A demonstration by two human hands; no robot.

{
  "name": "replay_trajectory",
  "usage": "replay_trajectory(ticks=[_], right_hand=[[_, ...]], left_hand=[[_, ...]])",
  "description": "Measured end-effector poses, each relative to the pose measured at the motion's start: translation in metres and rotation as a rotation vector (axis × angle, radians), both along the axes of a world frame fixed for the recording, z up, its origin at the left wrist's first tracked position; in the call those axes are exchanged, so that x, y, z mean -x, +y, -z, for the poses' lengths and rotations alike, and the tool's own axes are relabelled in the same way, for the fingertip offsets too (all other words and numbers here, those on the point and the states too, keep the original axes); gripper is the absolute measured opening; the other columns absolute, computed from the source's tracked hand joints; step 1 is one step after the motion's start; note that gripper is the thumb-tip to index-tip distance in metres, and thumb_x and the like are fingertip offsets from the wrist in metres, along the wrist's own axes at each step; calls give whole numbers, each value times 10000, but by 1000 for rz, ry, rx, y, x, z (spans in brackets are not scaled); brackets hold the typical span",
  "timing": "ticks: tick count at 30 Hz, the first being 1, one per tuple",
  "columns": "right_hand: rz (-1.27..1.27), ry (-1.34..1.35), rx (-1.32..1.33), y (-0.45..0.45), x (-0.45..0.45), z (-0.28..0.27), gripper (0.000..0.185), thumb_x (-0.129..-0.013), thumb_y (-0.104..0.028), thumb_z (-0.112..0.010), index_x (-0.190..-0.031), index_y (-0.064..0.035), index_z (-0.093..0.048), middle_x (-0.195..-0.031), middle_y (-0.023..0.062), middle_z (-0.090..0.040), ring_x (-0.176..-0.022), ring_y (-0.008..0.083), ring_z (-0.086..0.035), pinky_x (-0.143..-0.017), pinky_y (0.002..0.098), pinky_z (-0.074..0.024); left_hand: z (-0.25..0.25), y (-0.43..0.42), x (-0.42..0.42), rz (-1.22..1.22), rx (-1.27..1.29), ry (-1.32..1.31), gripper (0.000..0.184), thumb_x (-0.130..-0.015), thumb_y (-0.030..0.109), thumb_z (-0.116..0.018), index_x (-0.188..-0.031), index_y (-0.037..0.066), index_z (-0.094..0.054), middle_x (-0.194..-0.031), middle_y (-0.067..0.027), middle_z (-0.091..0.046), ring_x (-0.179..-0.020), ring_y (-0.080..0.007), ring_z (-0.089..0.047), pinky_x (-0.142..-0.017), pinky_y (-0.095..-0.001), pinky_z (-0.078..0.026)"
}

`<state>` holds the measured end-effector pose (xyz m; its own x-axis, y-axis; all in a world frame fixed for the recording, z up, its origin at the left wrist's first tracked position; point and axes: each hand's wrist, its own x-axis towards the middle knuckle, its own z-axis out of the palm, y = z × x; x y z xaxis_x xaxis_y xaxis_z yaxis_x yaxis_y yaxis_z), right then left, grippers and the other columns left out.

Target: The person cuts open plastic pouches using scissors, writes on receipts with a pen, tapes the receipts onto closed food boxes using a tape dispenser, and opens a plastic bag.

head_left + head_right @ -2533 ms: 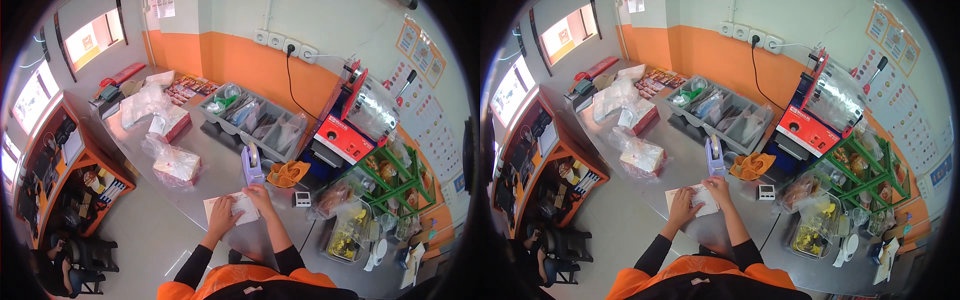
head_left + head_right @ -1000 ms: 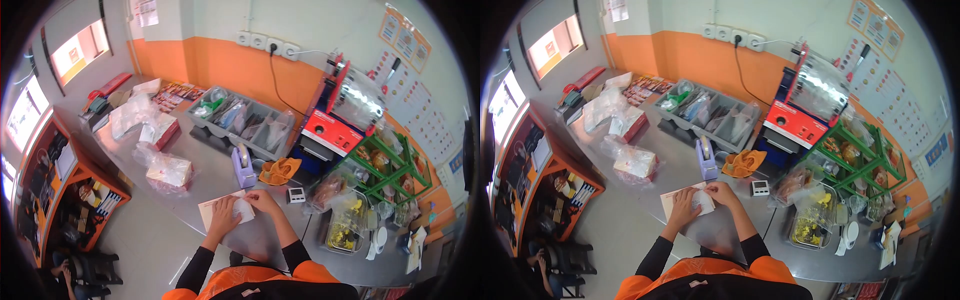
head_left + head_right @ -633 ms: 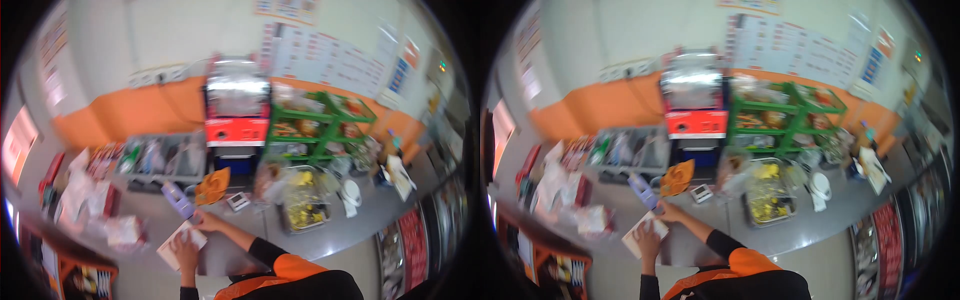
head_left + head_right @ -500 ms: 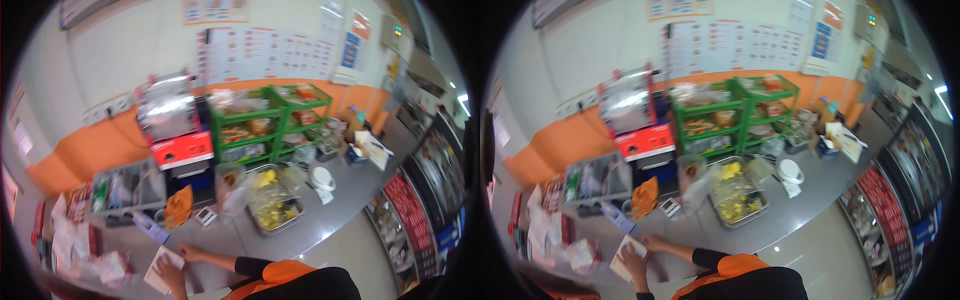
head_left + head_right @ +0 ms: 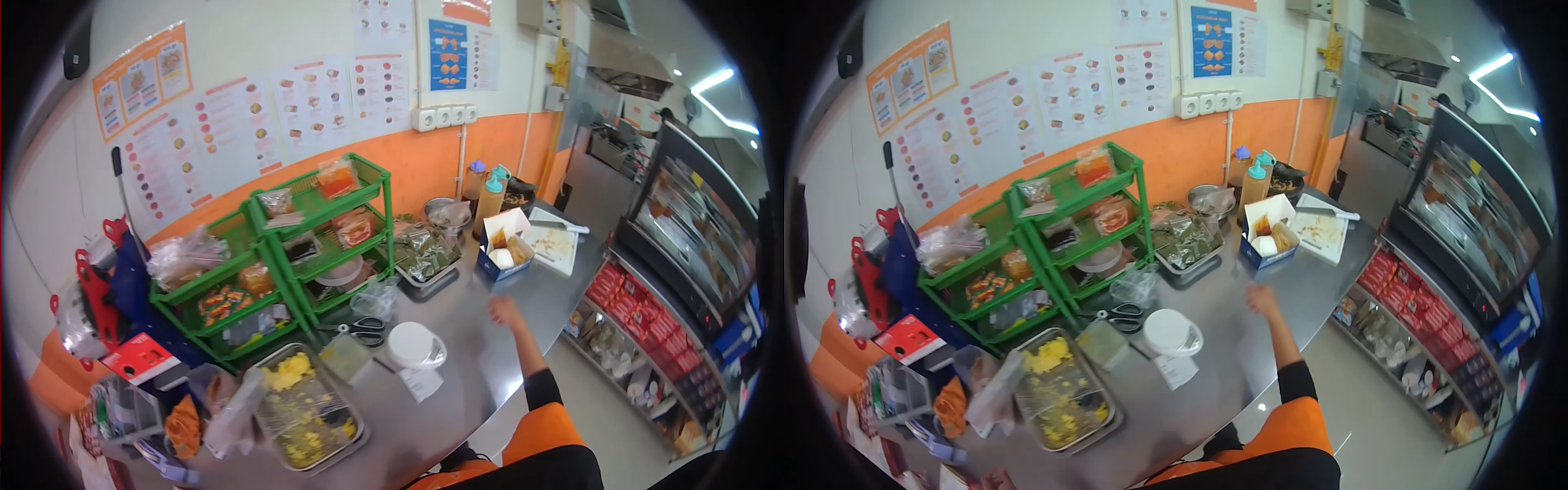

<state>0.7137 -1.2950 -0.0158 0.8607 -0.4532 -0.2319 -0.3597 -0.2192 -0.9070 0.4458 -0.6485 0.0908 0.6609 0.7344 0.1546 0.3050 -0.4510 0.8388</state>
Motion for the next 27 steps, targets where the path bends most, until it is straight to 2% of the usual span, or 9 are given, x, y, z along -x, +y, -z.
replay_trajectory(ticks=[1,2,4,6,10,19,21,25,27], right_hand=[[389,-110,74,-41,-28,15,533,-862,-516,-596,-852,18,-593,-640,132,-609,-449,205,-573,-394,307,-465],[366,-8,24,-95,-50,27,643,-830,-555,-623,-1038,44,-514,-666,138,-602,-483,225,-592,-404,310,-478],[540,-13,-212,-146,-86,44,738,-791,-605,-633,-1122,32,-460,-711,138,-610,-527,248,-620,-424,331,-498],[399,-57,-340,-170,-104,53,772,-769,-660,-614,-1095,26,-475,-720,133,-613,-567,260,-641,-444,360,-513],[345,187,-226,-208,-136,85,588,-856,-508,-544,-1116,7,-428,-722,134,-620,-517,252,-628,-432,354,-512],[274,-20,-296,-152,-67,99,354,-910,-347,-449,-1021,-12,-484,-624,101,-576,-413,212,-580,-327,307,-460],[139,-66,-345,-117,-23,73,354,-942,-205,-386,-1210,5,-287,-626,112,-551,-409,194,-550,-338,280,-452],[56,1,-399,-51,54,45,269,-945,-199,-395,-1086,30,-404,-655,121,-576,-452,192,-582,-361,270,-466],[-1,26,-382,-29,84,34,438,-940,-265,-459,-1214,64,-366,-681,131,-595,-437,200,-578,-371,270,-474]], left_hand=[[1,-36,-7,-17,-101,149,355,-879,277,-636,-1087,-11,-644,-1072,-179,-594,-855,-234,-573,-798,-332,-497],[4,-73,-20,-40,-112,212,334,-842,167,-696,-1133,20,-624,-1071,-142,-615,-766,-187,-599,-776,-247,-485],[30,-123,-38,98,-28,45,302,-819,140,-684,-1073,-13,-625,-913,-121,-655,-863,-203,-625,-828,-346,-468],[40,-174,-53,173,-216,-45,86,-853,19,-605,-911,-11,-661,-743,-86,-639,-650,-141,-587,-634,-284,-461],[17,-241,-60,260,-167,93,107,-811,13,-638,-915,8,-665,-750,-97,-640,-640,-218,-587,-637,-331,-461],[21,-319,-84,577,-98,136,112,-825,48,-630,-927,18,-666,-782,-120,-645,-718,-245,-636,-680,-335,-492],[22,-344,-98,684,-25,141,131,-838,77,-628,-950,19,-661,-799,-121,-644,-743,-247,-642,-706,-334,-500],[28,-397,-134,952,153,107,258,-862,140,-625,-1094,29,-610,-1028,-143,-623,-878,-257,-636,-759,-337,-509],[18,-424,-152,1002,152,160,470,-877,176,-614,-1287,11,-455,-1258,-196,-488,-1082,-318,-547,-876,-391,-472]])
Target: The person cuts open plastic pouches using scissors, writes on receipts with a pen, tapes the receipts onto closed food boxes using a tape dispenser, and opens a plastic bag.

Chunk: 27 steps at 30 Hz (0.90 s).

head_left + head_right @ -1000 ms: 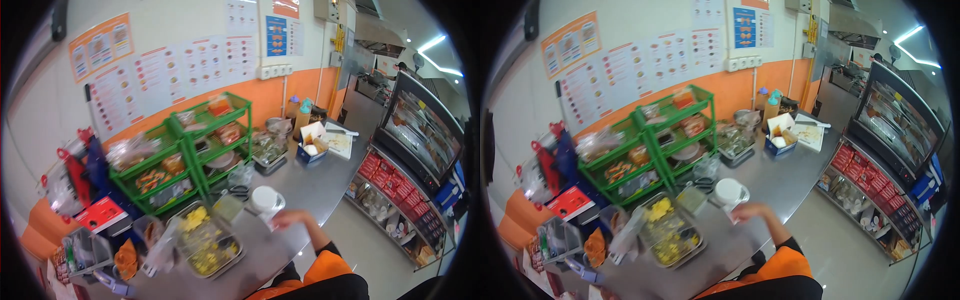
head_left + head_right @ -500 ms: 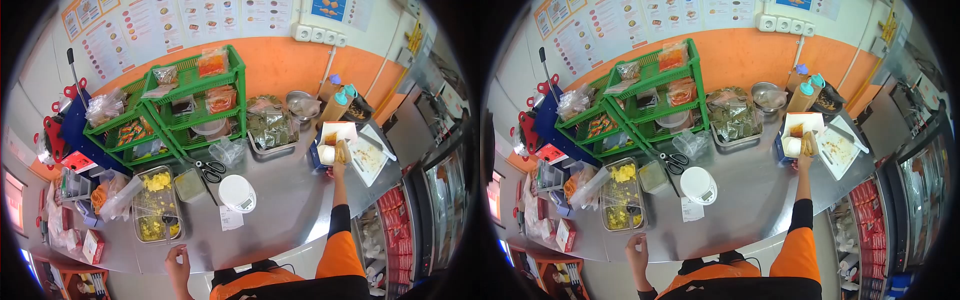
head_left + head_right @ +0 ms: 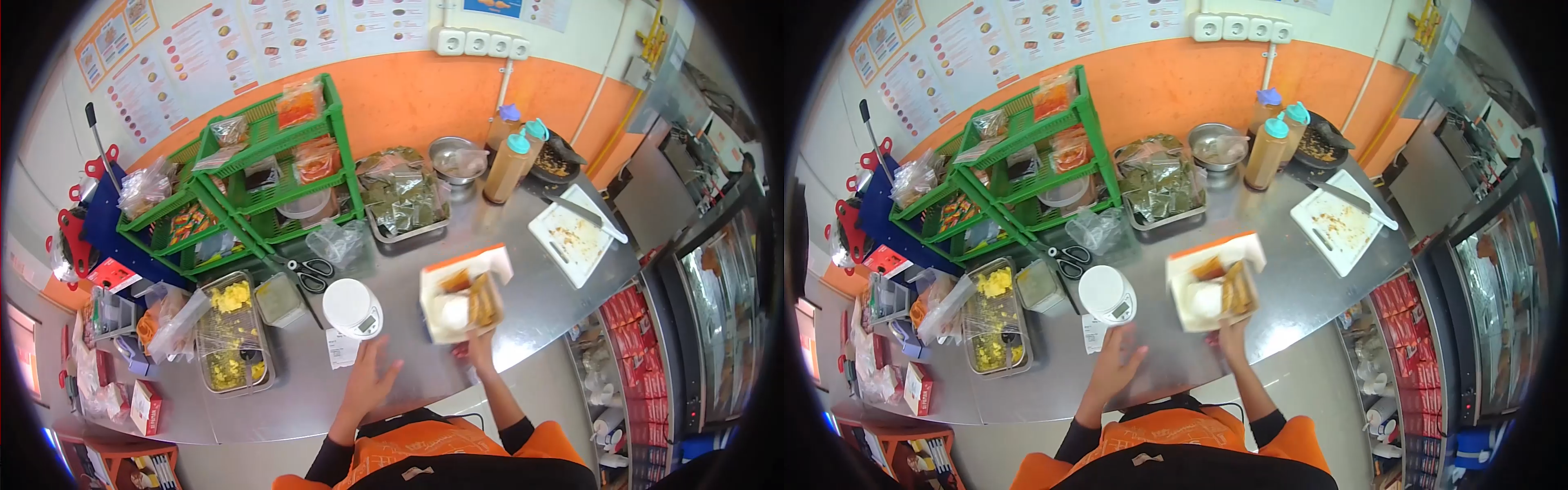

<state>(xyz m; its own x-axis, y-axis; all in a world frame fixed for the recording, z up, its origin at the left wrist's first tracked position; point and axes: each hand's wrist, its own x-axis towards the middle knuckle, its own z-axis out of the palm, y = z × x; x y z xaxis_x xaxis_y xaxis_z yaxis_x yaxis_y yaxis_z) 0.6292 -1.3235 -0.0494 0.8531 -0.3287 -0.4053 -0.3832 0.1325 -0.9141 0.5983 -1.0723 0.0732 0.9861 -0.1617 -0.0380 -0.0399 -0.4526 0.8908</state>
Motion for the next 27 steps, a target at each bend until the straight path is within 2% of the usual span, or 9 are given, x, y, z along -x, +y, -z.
replay_trajectory(ticks=[3,6,9,12,15,17,19,22,27], right_hand=[[-182,446,0,3,31,-60,850,-908,-431,-557,-1435,-28,-27,-836,201,-611,-619,274,-650,-586,384,-559],[-56,-26,714,-13,36,-63,930,-871,-432,-620,-1476,-33,-37,-943,247,-619,-837,358,-649,-795,422,-518],[-227,-394,1205,-26,-3,-105,705,-883,-355,-591,-1412,12,-303,-1114,255,-593,-971,424,-605,-821,420,-500],[-383,-321,917,-29,-26,-121,486,-888,-139,-562,-1344,-29,-434,-1178,204,-568,-996,380,-597,-854,389,-483],[-570,-300,668,-48,-18,-127,495,-853,-2,-506,-1340,-69,-453,-1153,185,-572,-1011,332,-599,-817,402,-511],[-608,-422,658,-53,-3,-109,505,-829,38,-490,-1322,-66,-472,-1156,188,-573,-1009,331,-599,-839,389,-506],[-627,-485,652,-50,15,-89,523,-804,58,-495,-1314,-55,-473,-1207,190,-559,-1051,332,-587,-912,367,-479],[-510,-469,453,-39,26,-69,493,-825,44,-495,-1307,-53,-474,-1232,180,-553,-1114,309,-570,-961,356,-452],[-512,-239,306,-36,8,-94,383,-895,10,-476,-1277,-22,-488,-1300,133,-539,-1213,210,-503,-1034,301,-368]], left_hand=[[29,-33,-30,-101,-112,-287,576,-907,176,-558,-1375,-31,-293,-1322,-245,-383,-1192,-398,-424,-973,-448,-394],[32,-37,-51,-7,-169,-161,571,-935,156,-488,-1386,-69,-221,-1304,-274,-374,-1210,-446,-365,-1010,-494,-332],[17,-25,-58,35,-206,-173,414,-947,103,-413,-1335,-26,-348,-1227,-257,-434,-1117,-442,-459,-931,-476,-397],[14,-13,-56,76,-208,-174,349,-939,74,-400,-1283,34,-441,-1161,-225,-473,-1050,-426,-516,-891,-444,-430],[9,-8,-49,120,-142,-141,379,-903,8,-410,-1278,52,-447,-1164,-211,-467,-1059,-418,-511,-902,-437,-428],[23,-9,-32,135,-43,-70,427,-865,-60,-405,-1272,59,-451,-1180,-210,-450,-1087,-407,-500,-917,-430,-429],[65,-17,-18,68,94,-174,476,-827,-110,-390,-1267,58,-454,-1202,-209,-424,-1125,-389,-477,-934,-419,-428],[95,-30,-7,-34,252,-215,511,-802,-144,-371,-1263,60,-456,-1245,-199,-378,-1190,-336,-435,-966,-381,-422],[67,-34,-20,-81,278,-126,436,-851,-97,-375,-1260,38,-444,-1258,-166,-366,-1170,-281,-452,-970,-357,-425]])
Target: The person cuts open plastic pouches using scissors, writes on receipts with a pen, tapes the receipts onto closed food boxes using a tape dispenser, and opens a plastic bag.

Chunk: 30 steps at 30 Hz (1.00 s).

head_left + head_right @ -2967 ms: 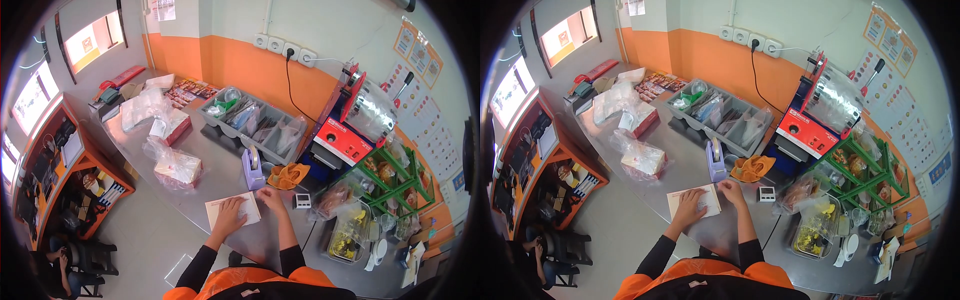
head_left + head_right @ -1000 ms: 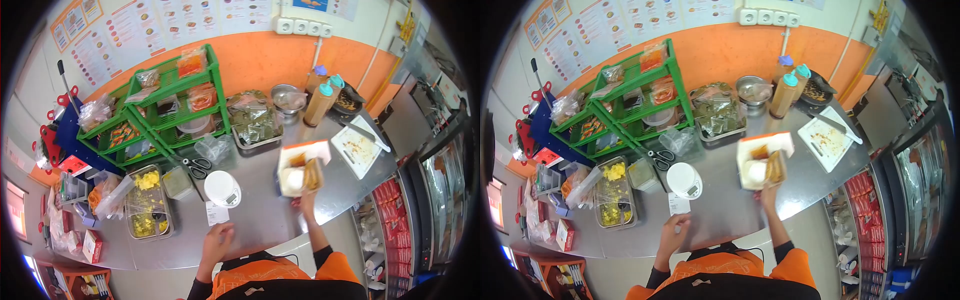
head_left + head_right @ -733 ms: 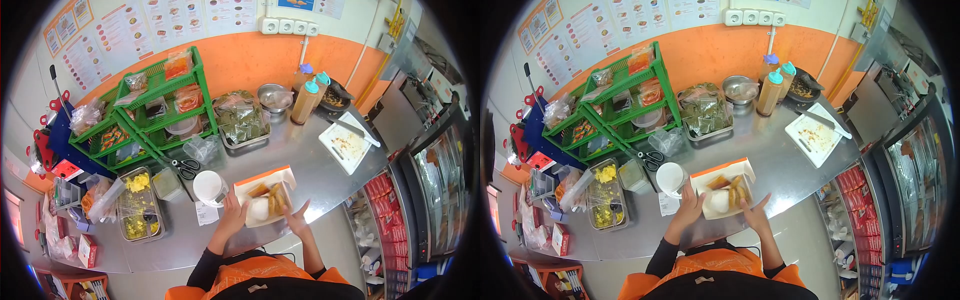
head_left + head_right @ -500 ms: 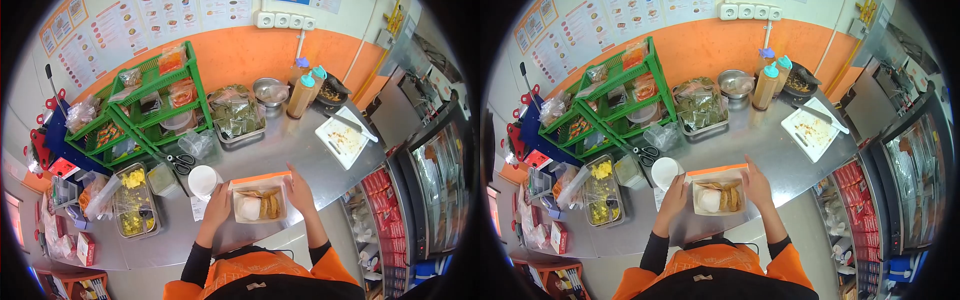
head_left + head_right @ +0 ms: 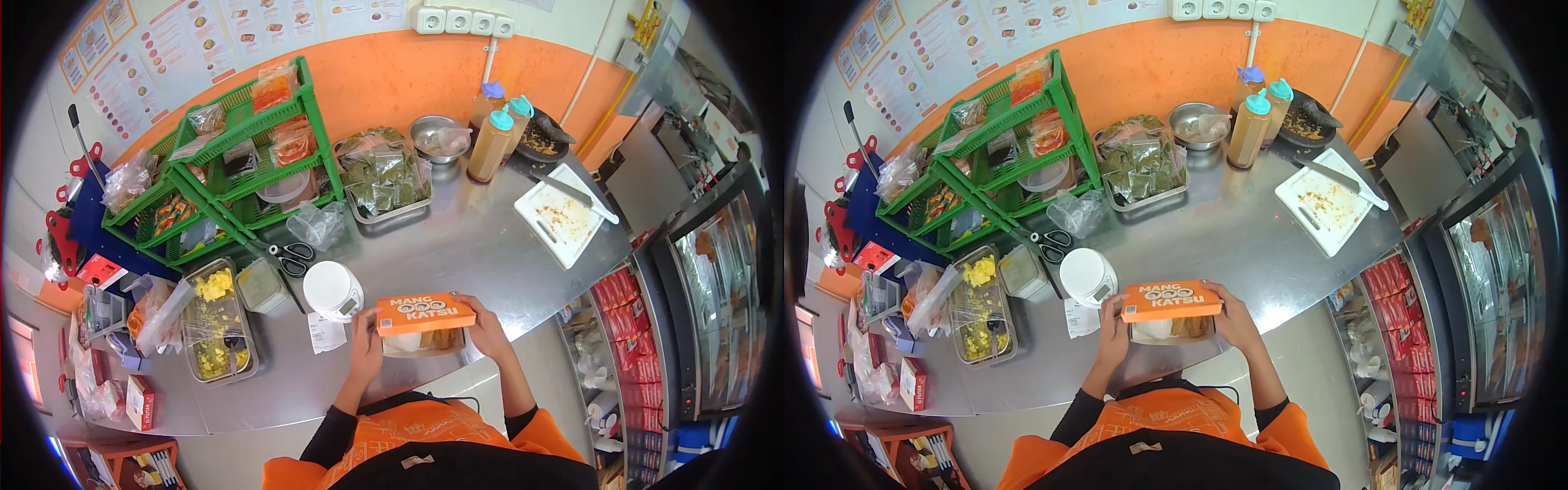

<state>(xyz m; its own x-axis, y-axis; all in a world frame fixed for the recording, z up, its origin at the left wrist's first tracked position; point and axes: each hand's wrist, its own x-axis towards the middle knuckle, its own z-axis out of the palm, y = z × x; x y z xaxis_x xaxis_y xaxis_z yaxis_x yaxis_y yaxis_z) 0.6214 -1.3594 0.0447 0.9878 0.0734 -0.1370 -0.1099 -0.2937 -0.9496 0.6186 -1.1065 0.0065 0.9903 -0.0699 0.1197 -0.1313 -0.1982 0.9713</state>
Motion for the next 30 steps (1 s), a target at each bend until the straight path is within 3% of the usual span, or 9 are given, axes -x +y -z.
replay_trajectory(ticks=[3,9,12,15,18,21,24,27,30], right_hand=[[-28,144,2,-4,-7,-9,396,-894,-3,-480,-1289,-27,-486,-1333,135,-523,-1223,215,-494,-1037,303,-367],[-156,0,-40,-12,9,15,650,-829,-25,-585,-1431,-90,-348,-1468,135,-368,-1226,259,-472,-1023,322,-387],[-358,45,248,-21,20,0,825,-797,-59,-644,-1491,-119,-203,-1507,162,-266,-1309,355,-379,-1036,377,-388],[-403,34,88,-26,24,6,920,-775,-146,-717,-1504,-143,-154,-1495,226,-243,-1334,384,-329,-1050,383,-371],[-384,-117,181,-21,22,13,827,-794,-173,-717,-1484,-192,-262,-1484,275,-221,-1312,402,-353,-1029,384,-385],[-406,-302,382,-19,30,24,657,-839,-172,-668,-1432,-227,-391,-1485,285,-215,-1254,413,-403,-1000,389,-400],[-299,-306,509,-8,52,38,521,-879,-136,-600,-1375,-246,-484,-1477,303,-221,-1178,403,-461,-963,403,-416],[-264,-522,759,-4,48,34,457,-874,-171,-606,-1325,-178,-532,-1427,281,-328,-1131,375,-492,-940,427,-419],[-94,-659,560,26,22,7,441,-812,-213,-680,-1233,-115,-591,-1364,230,-411,-1160,370,-479,-979,460,-381]], left_hand=[[-4,-1,-6,-43,-86,42,394,-875,-62,-387,-1252,36,-445,-1256,-154,-370,-1138,-259,-467,-961,-353,-431],[11,16,-1,222,344,299,363,-887,18,-463,-1249,44,-450,-1319,-159,-369,-1266,-288,-412,-1017,-360,-390],[7,39,-3,396,-99,213,440,-873,96,-553,-1297,58,-443,-1411,-178,-332,-1326,-311,-367,-1048,-376,-361],[-2,40,-1,420,-179,172,495,-862,163,-583,-1333,89,-449,-1482,-196,-268,-1314,-341,-385,-1059,-400,-349],[-34,26,9,406,-434,44,496,-863,160,-559,-1349,134,-463,-1526,-183,-203,-1303,-359,-413,-1035,-415,-382],[3,26,17,371,-641,-192,507,-890,227,-554,-1383,172,-449,-1524,-228,-165,-1243,-419,-456,-1039,-436,-375],[15,21,27,338,-796,-258,535,-897,254,-556,-1413,213,-419,-1520,-244,-163,-1286,-435,-397,-1068,-451,-333],[-14,15,43,222,-1066,-313,523,-917,285,-510,-1418,181,-406,-1522,-226,-178,-1336,-400,-331,-1105,-455,-265],[-8,7,49,195,-986,-360,519,-898,238,-509,-1402,149,-421,-1492,-173,-288,-1372,-339,-293,-1133,-460,-209]])
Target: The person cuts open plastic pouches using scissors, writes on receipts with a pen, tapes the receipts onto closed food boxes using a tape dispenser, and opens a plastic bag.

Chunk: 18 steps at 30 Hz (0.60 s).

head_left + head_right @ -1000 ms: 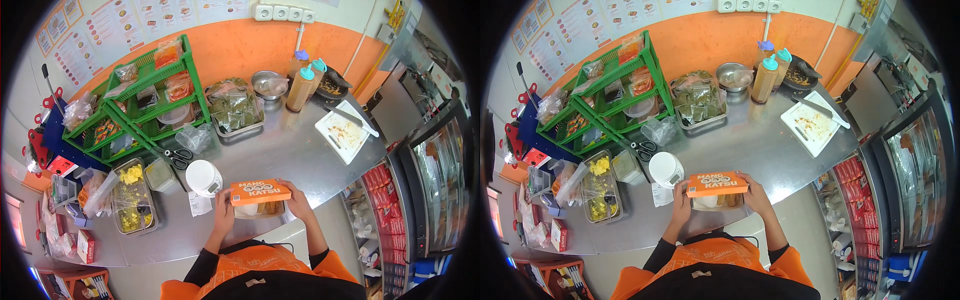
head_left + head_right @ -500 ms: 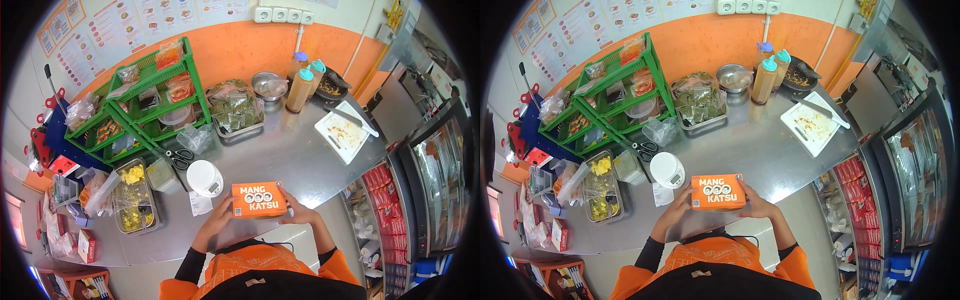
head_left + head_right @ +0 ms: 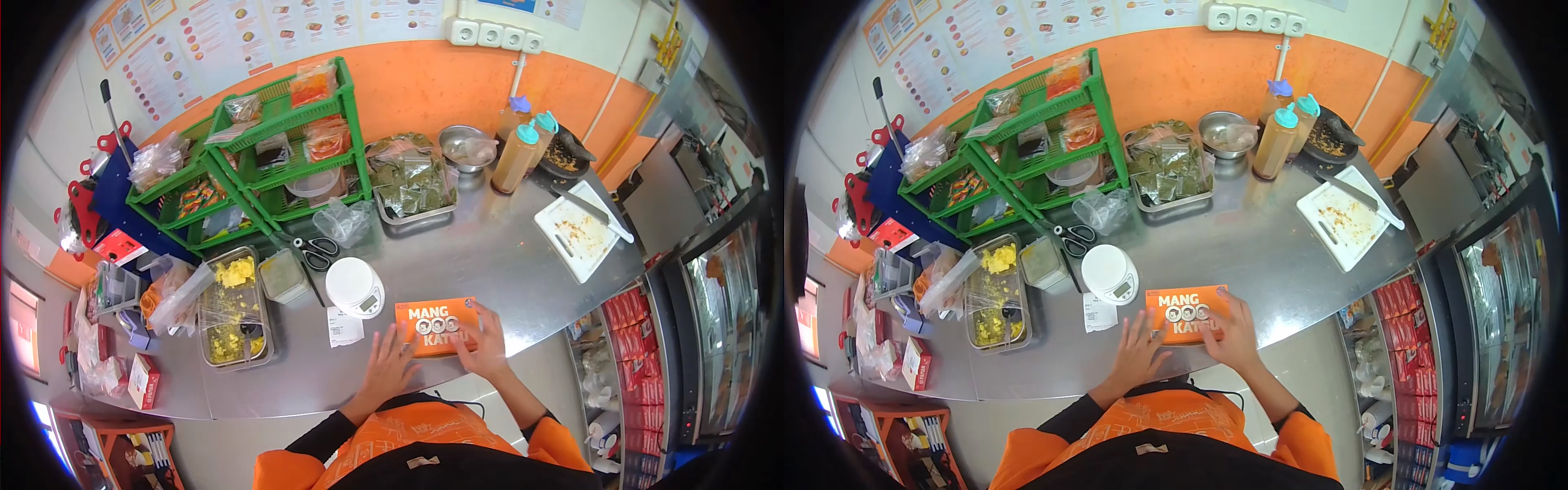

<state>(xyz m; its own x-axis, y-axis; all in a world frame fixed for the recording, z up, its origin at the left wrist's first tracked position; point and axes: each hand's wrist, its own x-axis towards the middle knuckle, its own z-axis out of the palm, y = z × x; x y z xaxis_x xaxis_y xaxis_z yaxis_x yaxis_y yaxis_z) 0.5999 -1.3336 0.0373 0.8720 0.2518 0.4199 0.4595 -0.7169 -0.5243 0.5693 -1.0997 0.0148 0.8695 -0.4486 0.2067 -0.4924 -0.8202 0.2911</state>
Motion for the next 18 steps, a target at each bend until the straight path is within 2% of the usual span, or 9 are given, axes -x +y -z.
replay_trajectory(ticks=[2,3,4,6,9,12,16,18], right_hand=[[-127,142,-197,45,-35,-15,482,-767,-291,-736,-1174,-74,-593,-1278,205,-476,-1166,419,-452,-966,462,-388],[-203,132,-185,74,-56,-12,567,-739,-309,-756,-1224,-90,-560,-1310,211,-447,-1192,428,-425,-979,476,-377],[-277,121,-174,104,-76,0,654,-711,-327,-777,-1274,-106,-528,-1342,218,-418,-1217,436,-398,-992,490,-365],[-302,168,4,159,-104,22,819,-665,-363,-803,-1363,-136,-440,-1398,234,-338,-1272,443,-337,-1012,521,-339],[-193,340,469,207,-124,33,907,-646,-377,-812,-1414,-148,-385,-1460,254,-236,-1332,459,-247,-1070,462,-301],[-144,239,626,217,-139,34,795,-702,-306,-770,-1383,-102,-414,-1448,240,-278,-1342,424,-259,-1046,470,-332],[-316,53,562,239,-119,39,463,-795,-265,-696,-1139,0,-533,-1213,150,-518,-1141,300,-493,-913,398,-457],[-96,602,669,257,-108,43,427,-804,-285,-702,-1078,-1,-540,-1133,134,-541,-1033,280,-546,-851,354,-487]], left_hand=[[33,2,1,128,-84,-78,496,-874,205,-521,-1360,124,-461,-1430,-120,-387,-1345,-297,-346,-1130,-454,-238],[47,3,0,194,-128,-115,486,-862,188,-526,-1340,111,-482,-1398,-93,-436,-1332,-277,-373,-1128,-452,-252],[51,3,-1,180,-57,-113,457,-845,176,-542,-1295,104,-514,-1351,-76,-473,-1309,-263,-400,-1122,-449,-273],[54,2,-2,157,84,-113,400,-811,150,-573,-1206,90,-579,-1257,-41,-545,-1265,-236,-454,-1108,-443,-313],[54,2,-2,129,260,-100,311,-788,120,-603,-1094,76,-633,-1171,-64,-584,-1204,-249,-504,-1077,-428,-367],[52,1,0,107,258,-104,266,-768,120,-634,-1029,69,-652,-1118,-76,-596,-1202,-263,-500,-1065,-429,-377],[69,-2,6,79,301,25,406,-788,162,-626,-1185,89,-585,-1228,-77,-564,-1211,-287,-493,-1039,-421,-394],[64,-6,4,23,397,80,524,-796,205,-622,-1304,128,-519,-1341,-70,-508,-1255,-289,-464,-1039,-431,-387]])
